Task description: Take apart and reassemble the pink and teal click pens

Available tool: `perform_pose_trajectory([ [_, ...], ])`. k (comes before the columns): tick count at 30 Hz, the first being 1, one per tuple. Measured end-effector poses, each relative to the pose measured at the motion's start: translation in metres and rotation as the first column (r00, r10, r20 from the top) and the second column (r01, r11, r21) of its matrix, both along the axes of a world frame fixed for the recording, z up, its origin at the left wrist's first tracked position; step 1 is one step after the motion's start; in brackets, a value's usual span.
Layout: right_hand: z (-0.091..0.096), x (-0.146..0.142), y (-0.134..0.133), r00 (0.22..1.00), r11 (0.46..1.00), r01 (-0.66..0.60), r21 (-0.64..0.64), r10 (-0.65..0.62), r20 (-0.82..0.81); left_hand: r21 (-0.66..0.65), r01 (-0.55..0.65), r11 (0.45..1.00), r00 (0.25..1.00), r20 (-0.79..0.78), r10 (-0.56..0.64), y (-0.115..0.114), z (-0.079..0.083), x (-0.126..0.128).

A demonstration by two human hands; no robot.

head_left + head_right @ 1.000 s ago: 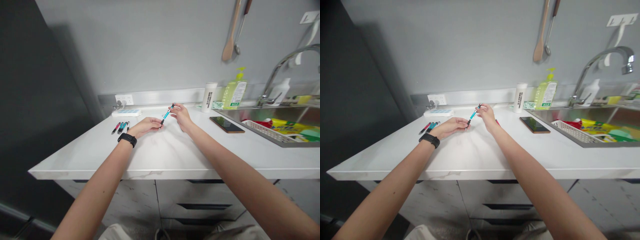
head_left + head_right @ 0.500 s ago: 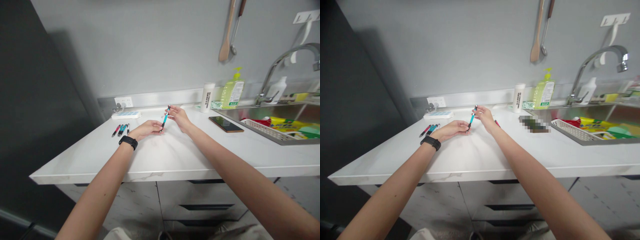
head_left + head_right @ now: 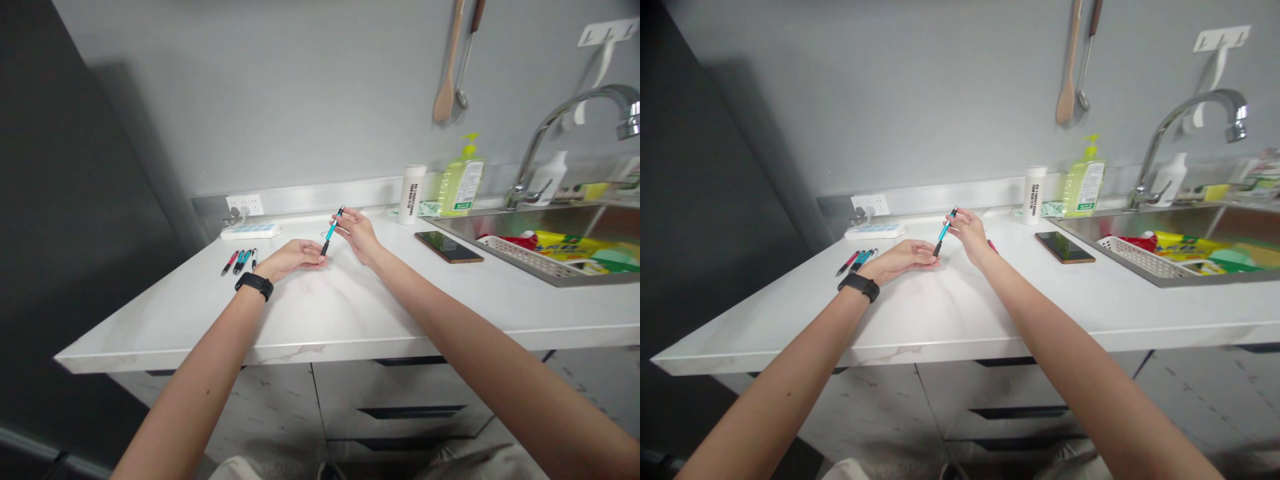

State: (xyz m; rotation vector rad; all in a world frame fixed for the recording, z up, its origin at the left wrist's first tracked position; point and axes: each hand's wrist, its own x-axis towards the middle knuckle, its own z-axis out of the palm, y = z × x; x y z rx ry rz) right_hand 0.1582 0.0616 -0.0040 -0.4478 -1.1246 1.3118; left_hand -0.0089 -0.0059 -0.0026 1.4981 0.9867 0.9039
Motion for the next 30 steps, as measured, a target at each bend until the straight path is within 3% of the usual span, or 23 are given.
perform_pose_trajectory([
  [4,0.000,0.001,0.000,0.999,0.999,-0.032,0.014,0.032,0.014,0.030,-0.054,0.998,0.997,-0.055,0.055,0.000,0.001,0.000],
  [10,-0.002,0.002,0.005,0.995,0.999,0.010,0.049,-0.015,0.094,0.039,-0.061,0.997,0.996,-0.062,0.063,0.004,0.000,-0.002],
  [16,-0.002,0.003,0.009,0.995,0.995,0.096,-0.007,-0.096,-0.018,0.010,-0.093,0.996,0.995,-0.027,0.094,0.004,0.000,-0.003],
  [20,-0.002,0.006,0.012,0.990,0.992,0.125,0.014,-0.124,-0.060,-0.062,-0.019,0.998,1.000,-0.016,0.018,0.006,-0.004,-0.004],
  [27,-0.001,0.002,0.004,0.998,0.999,-0.050,-0.007,0.051,0.034,-0.003,-0.075,0.997,0.997,-0.019,0.075,0.004,0.000,-0.002],
  [30,-0.001,0.003,0.002,0.995,0.997,-0.072,0.016,0.071,0.065,-0.002,-0.080,0.997,0.997,-0.020,0.080,0.002,0.002,-0.001],
])
